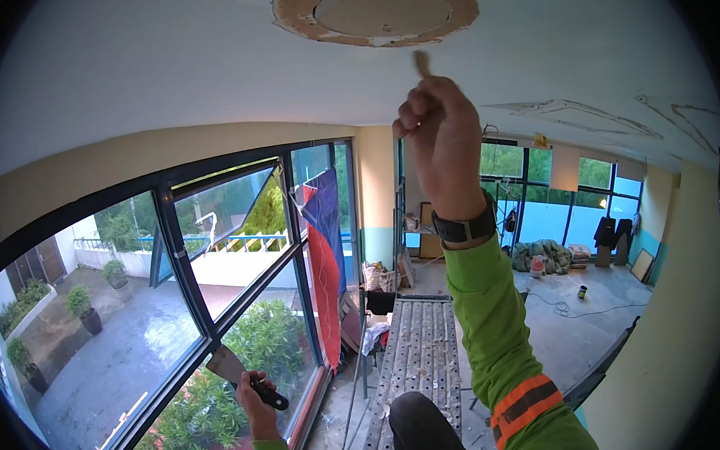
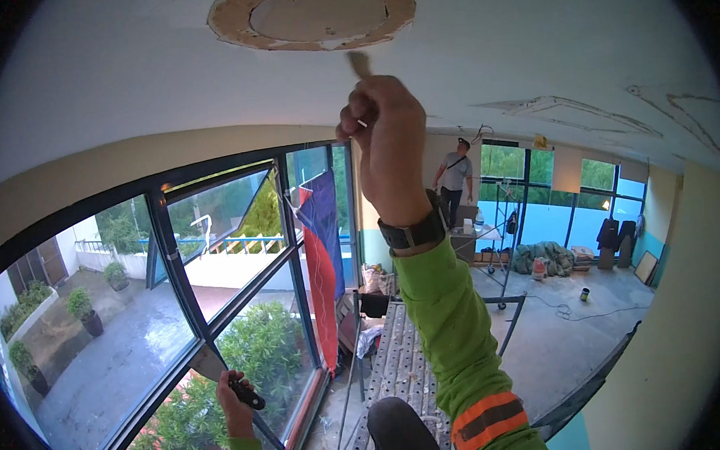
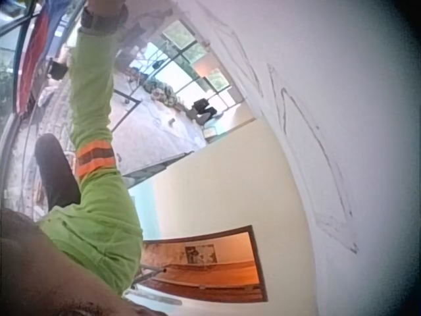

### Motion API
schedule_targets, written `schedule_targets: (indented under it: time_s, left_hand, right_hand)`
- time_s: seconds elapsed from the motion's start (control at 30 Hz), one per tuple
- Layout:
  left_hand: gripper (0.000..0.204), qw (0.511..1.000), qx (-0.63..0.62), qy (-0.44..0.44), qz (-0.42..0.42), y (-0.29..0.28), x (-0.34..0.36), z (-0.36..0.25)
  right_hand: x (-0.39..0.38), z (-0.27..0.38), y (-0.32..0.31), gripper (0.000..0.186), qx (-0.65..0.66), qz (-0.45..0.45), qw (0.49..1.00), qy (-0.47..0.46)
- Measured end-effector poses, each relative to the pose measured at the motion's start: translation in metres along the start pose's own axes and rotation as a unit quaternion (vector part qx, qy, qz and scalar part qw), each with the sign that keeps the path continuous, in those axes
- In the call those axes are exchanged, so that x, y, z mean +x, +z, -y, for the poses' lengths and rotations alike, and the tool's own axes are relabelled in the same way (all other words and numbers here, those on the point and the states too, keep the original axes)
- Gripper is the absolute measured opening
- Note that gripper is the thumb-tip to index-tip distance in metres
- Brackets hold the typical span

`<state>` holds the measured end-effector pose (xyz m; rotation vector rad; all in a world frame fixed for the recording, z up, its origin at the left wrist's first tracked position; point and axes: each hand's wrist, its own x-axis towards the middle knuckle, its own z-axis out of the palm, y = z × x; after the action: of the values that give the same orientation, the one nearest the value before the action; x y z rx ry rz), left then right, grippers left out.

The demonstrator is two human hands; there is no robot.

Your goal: The person removes loose pieces of material from the edge of a hole in the ceiling by hand and uses a putty knife to scrape the surface.

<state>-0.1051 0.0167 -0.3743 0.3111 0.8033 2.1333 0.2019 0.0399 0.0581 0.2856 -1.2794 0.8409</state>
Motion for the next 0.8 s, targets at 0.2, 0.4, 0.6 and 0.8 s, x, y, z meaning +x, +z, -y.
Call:
schedule_targets:
  time_s: [0.2,0.4,0.6,0.8]
  left_hand:
    - [0.022,1.0,-0.004,0.006,0.005,-0.003,0.0,-0.001]
    - [0.021,1.0,0.005,0.011,-0.002,-0.003,0.0,0.0]
    - [0.022,1.0,0.009,0.012,0.001,-0.001,-0.002,-0.001]
    - [0.022,1.0,-0.003,0.007,-0.002,-0.003,0.0,-0.002]
  right_hand:
    - [0.019,-0.009,0.001,0.016,-0.329,-0.058,0.926,-0.174]
    - [0.049,-0.002,0.004,0.013,-0.379,-0.145,0.807,-0.429]
    - [0.052,-0.018,0.012,0.013,-0.386,-0.119,0.831,-0.383]
    - [0.059,-0.03,0.016,0.016,-0.361,-0.129,0.87,-0.311]
